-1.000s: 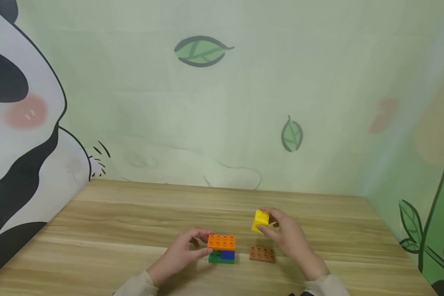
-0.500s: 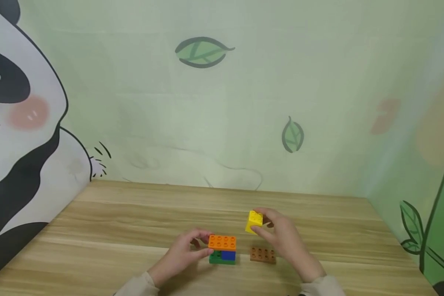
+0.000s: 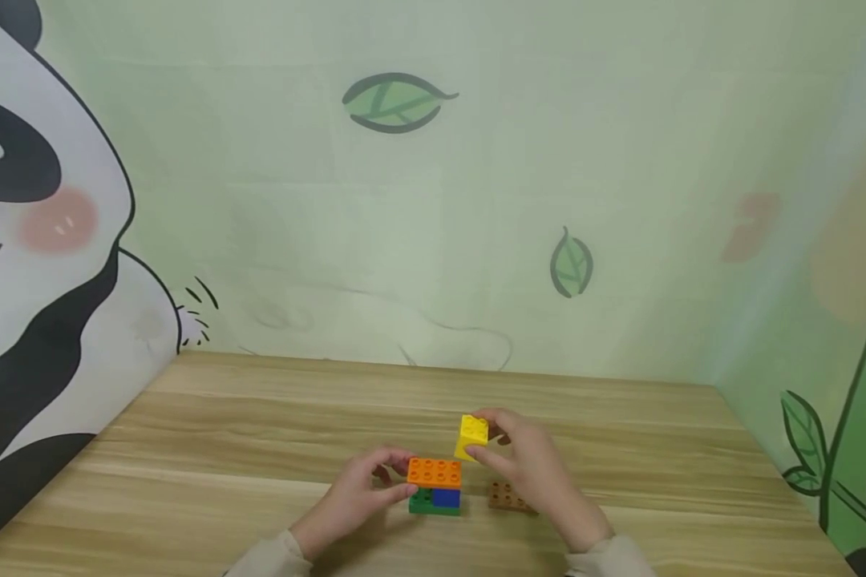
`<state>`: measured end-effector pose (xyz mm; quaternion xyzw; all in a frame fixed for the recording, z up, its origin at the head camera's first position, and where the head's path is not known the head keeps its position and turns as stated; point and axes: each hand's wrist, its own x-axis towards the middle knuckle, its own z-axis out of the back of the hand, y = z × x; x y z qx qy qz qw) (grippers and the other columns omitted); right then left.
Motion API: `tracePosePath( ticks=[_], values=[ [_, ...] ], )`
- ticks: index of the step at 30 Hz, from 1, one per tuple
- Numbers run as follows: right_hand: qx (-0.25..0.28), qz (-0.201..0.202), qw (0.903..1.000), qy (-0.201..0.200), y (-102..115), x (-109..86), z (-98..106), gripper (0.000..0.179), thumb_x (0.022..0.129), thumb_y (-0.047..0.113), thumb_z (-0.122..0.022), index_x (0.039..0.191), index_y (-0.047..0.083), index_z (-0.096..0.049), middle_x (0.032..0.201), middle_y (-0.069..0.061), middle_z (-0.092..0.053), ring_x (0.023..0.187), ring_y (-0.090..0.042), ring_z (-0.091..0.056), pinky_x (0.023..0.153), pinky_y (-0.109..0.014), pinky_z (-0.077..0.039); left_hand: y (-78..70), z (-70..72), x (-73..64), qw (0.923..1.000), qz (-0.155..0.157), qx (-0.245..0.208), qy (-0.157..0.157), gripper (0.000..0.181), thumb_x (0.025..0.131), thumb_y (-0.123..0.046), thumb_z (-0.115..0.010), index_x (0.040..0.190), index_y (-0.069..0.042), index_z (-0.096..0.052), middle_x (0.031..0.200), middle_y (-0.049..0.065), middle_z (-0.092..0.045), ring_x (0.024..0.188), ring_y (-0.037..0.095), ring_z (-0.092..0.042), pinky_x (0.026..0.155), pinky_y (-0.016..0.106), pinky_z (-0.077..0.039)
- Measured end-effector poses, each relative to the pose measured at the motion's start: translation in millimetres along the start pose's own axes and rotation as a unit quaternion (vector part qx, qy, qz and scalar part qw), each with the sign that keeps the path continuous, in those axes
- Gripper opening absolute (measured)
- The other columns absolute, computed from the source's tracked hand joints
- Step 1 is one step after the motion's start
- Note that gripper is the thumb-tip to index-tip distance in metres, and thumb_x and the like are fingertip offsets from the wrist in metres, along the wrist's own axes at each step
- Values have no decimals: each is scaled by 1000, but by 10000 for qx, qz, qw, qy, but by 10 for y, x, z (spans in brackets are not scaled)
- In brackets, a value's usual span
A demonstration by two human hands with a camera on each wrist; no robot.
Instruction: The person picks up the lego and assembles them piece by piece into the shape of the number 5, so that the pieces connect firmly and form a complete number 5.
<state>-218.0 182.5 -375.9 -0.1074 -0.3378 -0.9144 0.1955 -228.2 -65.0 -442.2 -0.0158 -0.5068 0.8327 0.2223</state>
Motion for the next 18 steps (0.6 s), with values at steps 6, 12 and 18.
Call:
tracePosePath(
  ticks=[6, 12, 18],
  values=[
    [50, 133, 9999, 80, 63, 22, -76, 37, 88, 29, -69, 119, 11, -63, 108, -1, -70, 92, -14, -63, 81, -31, -55, 19, -5, 7, 10000, 22, 3, 22, 33, 85, -24, -73, 112, -9, -64, 102, 3, -67, 94, 15, -59, 75, 20, -47],
    [140, 69, 9997, 198, 118, 44, -128, 38, 88, 32, -69, 120, 12, -63, 111, -1, -69, 94, -15, -62, 82, -33, -54, 24, -2, 11, 10000, 46, 3, 83, 32, 86, -26, -72, 112, -10, -64, 102, 2, -66, 94, 14, -59, 76, 20, -47],
    [181, 27, 9993, 333, 181, 64, -196, 39, 87, 31, -70, 120, 12, -63, 110, -1, -69, 95, -14, -61, 83, -32, -54, 23, 8, 8, 9999, 71, 10, 106, 31, 86, -27, -72, 112, -11, -64, 102, 1, -66, 95, 15, -59, 77, 21, -47]
  ],
)
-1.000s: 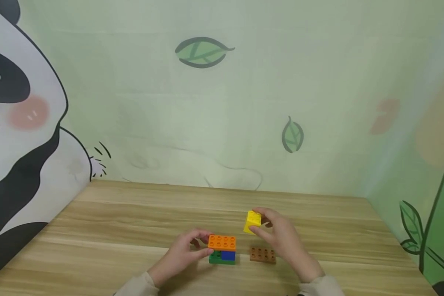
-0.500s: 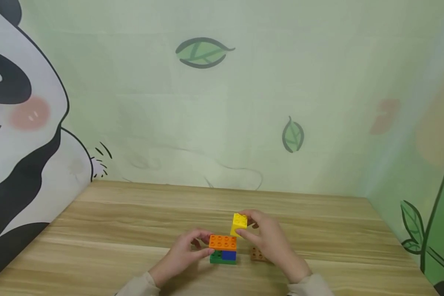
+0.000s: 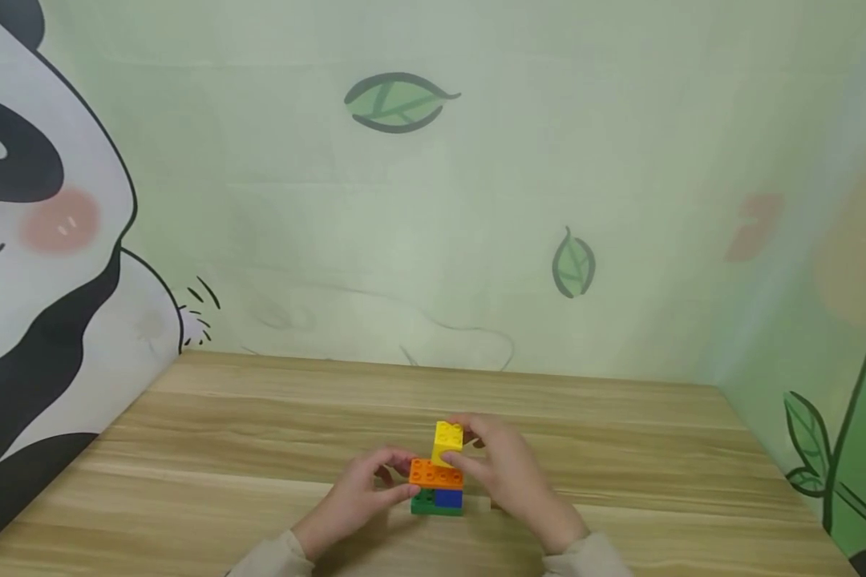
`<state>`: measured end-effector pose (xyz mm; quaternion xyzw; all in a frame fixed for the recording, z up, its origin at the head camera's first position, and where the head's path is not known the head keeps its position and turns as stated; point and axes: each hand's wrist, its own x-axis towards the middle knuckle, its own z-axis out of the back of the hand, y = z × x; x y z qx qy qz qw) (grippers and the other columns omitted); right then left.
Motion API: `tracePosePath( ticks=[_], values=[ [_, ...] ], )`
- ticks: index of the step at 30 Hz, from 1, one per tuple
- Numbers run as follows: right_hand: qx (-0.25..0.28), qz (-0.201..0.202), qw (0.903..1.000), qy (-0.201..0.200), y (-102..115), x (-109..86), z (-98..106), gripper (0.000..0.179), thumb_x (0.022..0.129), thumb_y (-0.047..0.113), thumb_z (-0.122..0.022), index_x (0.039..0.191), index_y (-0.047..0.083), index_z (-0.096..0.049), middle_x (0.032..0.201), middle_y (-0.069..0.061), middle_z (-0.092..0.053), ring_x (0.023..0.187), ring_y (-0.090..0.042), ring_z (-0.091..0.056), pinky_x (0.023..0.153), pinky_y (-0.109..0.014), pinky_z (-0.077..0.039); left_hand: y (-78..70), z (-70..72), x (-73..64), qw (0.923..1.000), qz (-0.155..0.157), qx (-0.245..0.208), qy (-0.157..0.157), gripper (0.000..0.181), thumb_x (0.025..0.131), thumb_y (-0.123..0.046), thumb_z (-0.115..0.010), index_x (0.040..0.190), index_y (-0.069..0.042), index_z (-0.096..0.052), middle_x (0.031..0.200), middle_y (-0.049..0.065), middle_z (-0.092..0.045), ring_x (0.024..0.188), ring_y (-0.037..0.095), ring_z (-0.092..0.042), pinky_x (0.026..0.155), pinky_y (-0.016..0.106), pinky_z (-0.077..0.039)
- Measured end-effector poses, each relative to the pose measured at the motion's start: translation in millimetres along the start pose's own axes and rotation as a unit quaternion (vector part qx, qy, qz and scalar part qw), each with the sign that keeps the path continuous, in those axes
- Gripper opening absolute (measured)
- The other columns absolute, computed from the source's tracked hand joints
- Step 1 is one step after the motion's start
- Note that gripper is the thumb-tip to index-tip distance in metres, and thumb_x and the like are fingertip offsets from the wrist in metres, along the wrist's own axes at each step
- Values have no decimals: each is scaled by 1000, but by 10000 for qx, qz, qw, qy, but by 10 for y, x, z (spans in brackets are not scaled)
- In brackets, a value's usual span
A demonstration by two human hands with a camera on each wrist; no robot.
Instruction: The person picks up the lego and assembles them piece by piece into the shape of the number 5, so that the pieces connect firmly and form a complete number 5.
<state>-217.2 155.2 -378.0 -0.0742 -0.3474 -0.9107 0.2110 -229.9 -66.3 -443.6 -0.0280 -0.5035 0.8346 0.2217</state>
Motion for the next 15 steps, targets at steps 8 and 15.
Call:
tracePosePath(
  ticks=[8, 15],
  values=[
    [-15, 217, 9997, -86, 35, 0, -132, 38, 85, 26, -72, 120, 13, -63, 113, 0, -69, 97, -17, -60, 86, -37, -53, 2, 2, -27, 9999, -107, 64, -34, 30, 87, -28, -71, 111, -11, -64, 102, 1, -67, 95, 15, -60, 77, 21, -48],
    [106, 315, 9994, -39, 68, -9, -201, 40, 85, 28, -72, 121, 11, -63, 106, 1, -68, 93, -13, -60, 82, -30, -56, 12, -1, -20, 9997, -217, 115, -53, 31, 87, -28, -71, 111, -10, -64, 101, 2, -68, 94, 16, -60, 75, 21, -48]
  ],
)
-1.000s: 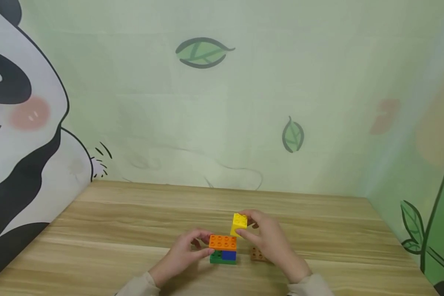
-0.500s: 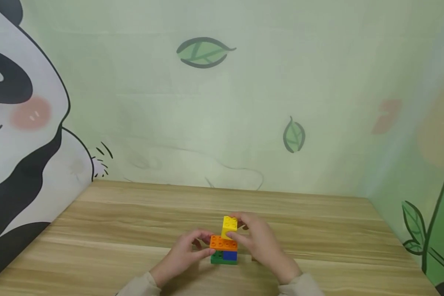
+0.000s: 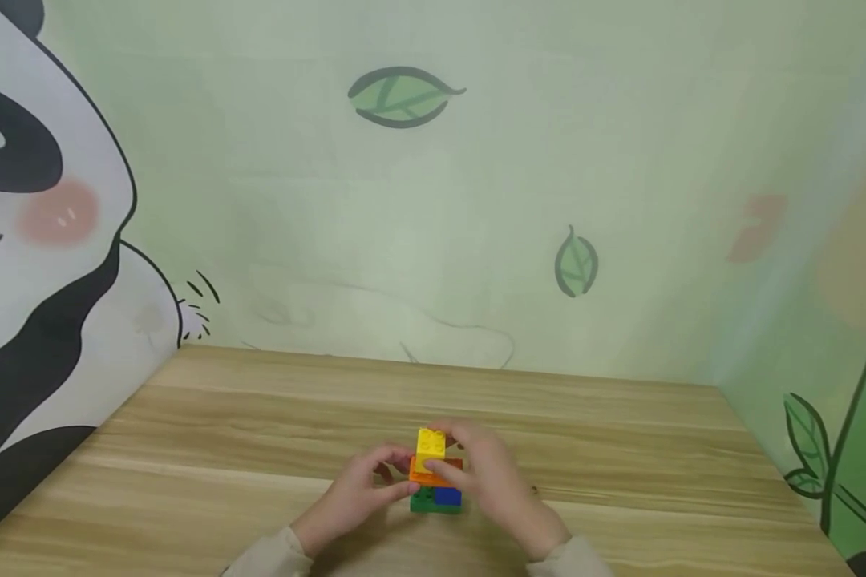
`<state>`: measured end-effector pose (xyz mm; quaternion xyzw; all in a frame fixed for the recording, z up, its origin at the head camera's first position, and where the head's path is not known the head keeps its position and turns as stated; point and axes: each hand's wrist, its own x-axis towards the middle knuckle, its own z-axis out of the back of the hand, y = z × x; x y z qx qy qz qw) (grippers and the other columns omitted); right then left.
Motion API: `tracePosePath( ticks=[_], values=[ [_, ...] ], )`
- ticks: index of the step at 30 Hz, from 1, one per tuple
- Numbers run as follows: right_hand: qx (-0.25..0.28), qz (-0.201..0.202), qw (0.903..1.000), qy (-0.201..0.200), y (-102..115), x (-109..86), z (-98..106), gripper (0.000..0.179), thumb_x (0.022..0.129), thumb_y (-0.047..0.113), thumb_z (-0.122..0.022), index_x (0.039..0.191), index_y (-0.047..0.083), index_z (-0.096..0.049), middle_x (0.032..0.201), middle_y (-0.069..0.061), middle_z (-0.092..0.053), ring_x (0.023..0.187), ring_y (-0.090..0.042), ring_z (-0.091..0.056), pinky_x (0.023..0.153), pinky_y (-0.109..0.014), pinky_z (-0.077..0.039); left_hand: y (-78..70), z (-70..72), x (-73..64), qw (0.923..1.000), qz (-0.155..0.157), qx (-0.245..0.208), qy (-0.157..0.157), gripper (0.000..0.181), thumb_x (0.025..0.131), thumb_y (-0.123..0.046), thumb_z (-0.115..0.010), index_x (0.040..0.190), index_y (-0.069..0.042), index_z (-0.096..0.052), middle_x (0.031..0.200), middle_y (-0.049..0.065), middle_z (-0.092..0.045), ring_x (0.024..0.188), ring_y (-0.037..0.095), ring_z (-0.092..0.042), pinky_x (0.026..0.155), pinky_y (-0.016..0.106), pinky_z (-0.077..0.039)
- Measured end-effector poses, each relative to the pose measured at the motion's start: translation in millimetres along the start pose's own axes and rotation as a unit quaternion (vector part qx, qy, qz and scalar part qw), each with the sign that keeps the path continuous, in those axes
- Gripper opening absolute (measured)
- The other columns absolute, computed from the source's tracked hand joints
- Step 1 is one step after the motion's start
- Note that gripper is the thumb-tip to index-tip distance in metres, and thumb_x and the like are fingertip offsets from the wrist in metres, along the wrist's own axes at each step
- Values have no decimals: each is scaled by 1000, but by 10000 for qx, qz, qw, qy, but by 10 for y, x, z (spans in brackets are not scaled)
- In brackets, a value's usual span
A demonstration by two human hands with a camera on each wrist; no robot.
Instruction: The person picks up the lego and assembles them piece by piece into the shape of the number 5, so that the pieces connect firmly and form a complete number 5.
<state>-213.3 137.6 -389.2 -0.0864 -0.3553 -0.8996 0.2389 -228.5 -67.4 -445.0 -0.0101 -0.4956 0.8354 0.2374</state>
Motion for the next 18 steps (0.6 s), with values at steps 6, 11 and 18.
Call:
tracePosePath(
  ticks=[6, 11, 18],
  values=[
    [142, -193, 9996, 160, 14, -8, -42, 41, 85, 25, -73, 121, 10, -62, 108, -1, -67, 95, -16, -61, 82, -28, -57, 0, 4, 1, 10000, 67, -40, 61, 32, 87, -29, -70, 112, -10, -64, 102, 2, -67, 94, 15, -59, 76, 20, -47],
    [123, -116, 9998, 145, 4, -15, -58, 40, 85, 25, -72, 121, 11, -62, 109, -1, -66, 94, -16, -61, 81, -27, -57, 1, 7, 2, 10000, 61, -19, 46, 31, 87, -29, -71, 111, -10, -64, 101, 2, -67, 94, 14, -59, 76, 20, -47],
    [204, -47, 9996, 195, -1, -8, -56, 39, 87, 28, -70, 121, 12, -62, 109, -2, -66, 94, -16, -60, 81, -27, -57, -24, 11, 1, 9998, 51, -172, 77, 31, 87, -26, -71, 112, -8, -63, 103, 5, -69, 95, 18, -61, 77, 21, -48]
  ],
)
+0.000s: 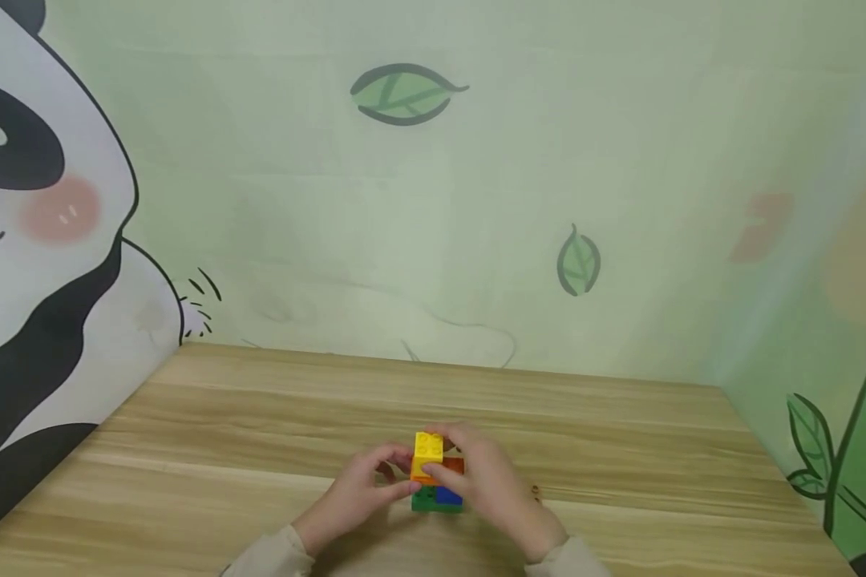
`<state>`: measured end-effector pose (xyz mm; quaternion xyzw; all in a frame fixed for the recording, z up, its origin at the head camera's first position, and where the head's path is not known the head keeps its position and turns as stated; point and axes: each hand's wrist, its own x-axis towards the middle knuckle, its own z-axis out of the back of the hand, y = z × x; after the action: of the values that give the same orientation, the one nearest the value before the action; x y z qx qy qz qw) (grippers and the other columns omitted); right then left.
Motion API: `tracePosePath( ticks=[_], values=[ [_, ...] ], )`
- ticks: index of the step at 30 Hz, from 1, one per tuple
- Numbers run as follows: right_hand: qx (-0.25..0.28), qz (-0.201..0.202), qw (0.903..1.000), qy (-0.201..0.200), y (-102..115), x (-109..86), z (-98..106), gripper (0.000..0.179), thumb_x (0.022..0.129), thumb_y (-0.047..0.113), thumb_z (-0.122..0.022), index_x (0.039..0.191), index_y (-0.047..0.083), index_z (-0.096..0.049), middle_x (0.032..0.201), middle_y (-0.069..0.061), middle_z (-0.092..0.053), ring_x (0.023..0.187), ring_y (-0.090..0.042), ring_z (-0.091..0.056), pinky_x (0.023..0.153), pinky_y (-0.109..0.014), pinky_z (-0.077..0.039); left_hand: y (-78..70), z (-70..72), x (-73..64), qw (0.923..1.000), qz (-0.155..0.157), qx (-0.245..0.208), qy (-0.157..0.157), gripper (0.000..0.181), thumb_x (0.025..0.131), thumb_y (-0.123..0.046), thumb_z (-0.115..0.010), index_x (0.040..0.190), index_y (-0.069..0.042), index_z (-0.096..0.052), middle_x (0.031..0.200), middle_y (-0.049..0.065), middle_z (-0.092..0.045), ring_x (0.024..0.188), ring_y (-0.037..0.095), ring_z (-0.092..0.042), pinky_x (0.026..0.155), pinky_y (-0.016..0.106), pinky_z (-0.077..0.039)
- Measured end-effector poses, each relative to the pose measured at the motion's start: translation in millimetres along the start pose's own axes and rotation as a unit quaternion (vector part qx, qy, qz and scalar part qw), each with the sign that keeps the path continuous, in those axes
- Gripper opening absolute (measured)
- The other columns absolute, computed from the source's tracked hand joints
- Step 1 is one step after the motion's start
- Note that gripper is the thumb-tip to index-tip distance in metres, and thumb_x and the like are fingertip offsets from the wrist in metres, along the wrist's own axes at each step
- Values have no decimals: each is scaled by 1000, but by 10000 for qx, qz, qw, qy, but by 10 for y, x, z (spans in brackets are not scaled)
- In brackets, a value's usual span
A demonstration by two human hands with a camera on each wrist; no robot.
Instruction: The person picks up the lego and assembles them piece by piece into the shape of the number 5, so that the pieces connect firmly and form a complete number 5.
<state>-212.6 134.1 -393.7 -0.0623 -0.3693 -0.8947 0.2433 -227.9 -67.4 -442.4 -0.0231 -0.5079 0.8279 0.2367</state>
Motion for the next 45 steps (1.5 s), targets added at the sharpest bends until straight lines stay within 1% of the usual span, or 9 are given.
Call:
tracePosePath(
  ticks=[5, 12, 19, 25, 29, 33, 36, 42, 45],
  values=[
    [32, 90, 10000, 19, 0, 1, -14, 38, 87, 25, -71, 121, 11, -62, 110, -3, -67, 94, -17, -61, 81, -26, -57, 4, -8, 0, 9997, -122, -186, 23, 32, 87, -23, -71, 113, -5, -63, 105, 8, -71, 94, 21, -64, 79, 21, -51],
    [-62, 409, 9991, 17, 9, -4, -36, 38, 87, 21, -70, 122, 9, -61, 115, -7, -67, 97, -21, -63, 80, -26, -57, 20, -20, -3, 9993, 21, -368, 10, 30, 86, -23, -72, 110, -6, -65, 103, 7, -73, 88, 10, -62, 79, 20, -51],
    [-280, 281, 9992, -13, 6, -7, -33, 40, 87, 25, -70, 123, 10, -61, 116, -6, -67, 98, -20, -63, 82, -28, -57, -2, -13, -8, 9987, 11, -503, -25, 32, 86, -21, -72, 112, -4, -65, 103, 9, -73, 87, 13, -63, 78, 21, -51],
    [-202, 340, 9992, 1, -29, -10, -46, 41, 87, 24, -70, 124, 9, -60, 116, -6, -67, 97, -19, -62, 81, -24, -56, -2, -12, -9, 9975, 118, -700, 33, 32, 85, -19, -73, 113, -4, -64, 104, 9, -73, 87, 13, -62, 76, 20, -51],
    [-197, 213, 9996, 45, -30, -14, -41, 42, 87, 23, -71, 124, 9, -60, 116, -6, -66, 97, -18, -62, 82, -24, -56, 4, -19, -1, 9971, 97, -744, 85, 34, 84, -15, -74, 114, -3, -62, 104, 10, -73, 87, 14, -62, 75, 19, -51],
    [-157, 237, 9996, 49, -28, -16, -39, 41, 87, 24, -70, 124, 10, -60, 115, -5, -67, 98, -18, -62, 82, -23, -56, -6, -22, -5, 9967, 116, -796, 56, 36, 82, -13, -75, 114, -2, -62, 102, 11, -73, 86, 14, -62, 74, 19, -51],
    [-210, 381, 9991, -1, -32, -20, -44, 41, 88, 25, -69, 124, 10, -60, 115, -5, -67, 99, -18, -63, 83, -25, -56, -28, -22, -12, 9968, 166, -778, -12, 34, 82, -13, -75, 112, -3, -63, 101, 10, -73, 84, 12, -62, 75, 20, -51],
    [-538, 775, 9955, -136, -42, -27, -47, 41, 88, 25, -69, 124, 9, -61, 118, -6, -68, 105, -23, -65, 89, -39, -55, -71, -18, -21, 9972, 221, -711, -51, 33, 82, -15, -76, 111, -2, -65, 99, 10, -74, 84, 12, -62, 76, 21, -50],
    [-602, 897, 9940, -164, -47, -24, -52, 40, 88, 24, -69, 123, 8, -61, 118, -7, -68, 104, -23, -65, 88, -39, -55, -81, -16, -24, 9972, 280, -688, -69, 33, 81, -16, -76, 110, -3, -66, 98, 9, -74, 84, 11, -63, 76, 20, -51]
  ],
)
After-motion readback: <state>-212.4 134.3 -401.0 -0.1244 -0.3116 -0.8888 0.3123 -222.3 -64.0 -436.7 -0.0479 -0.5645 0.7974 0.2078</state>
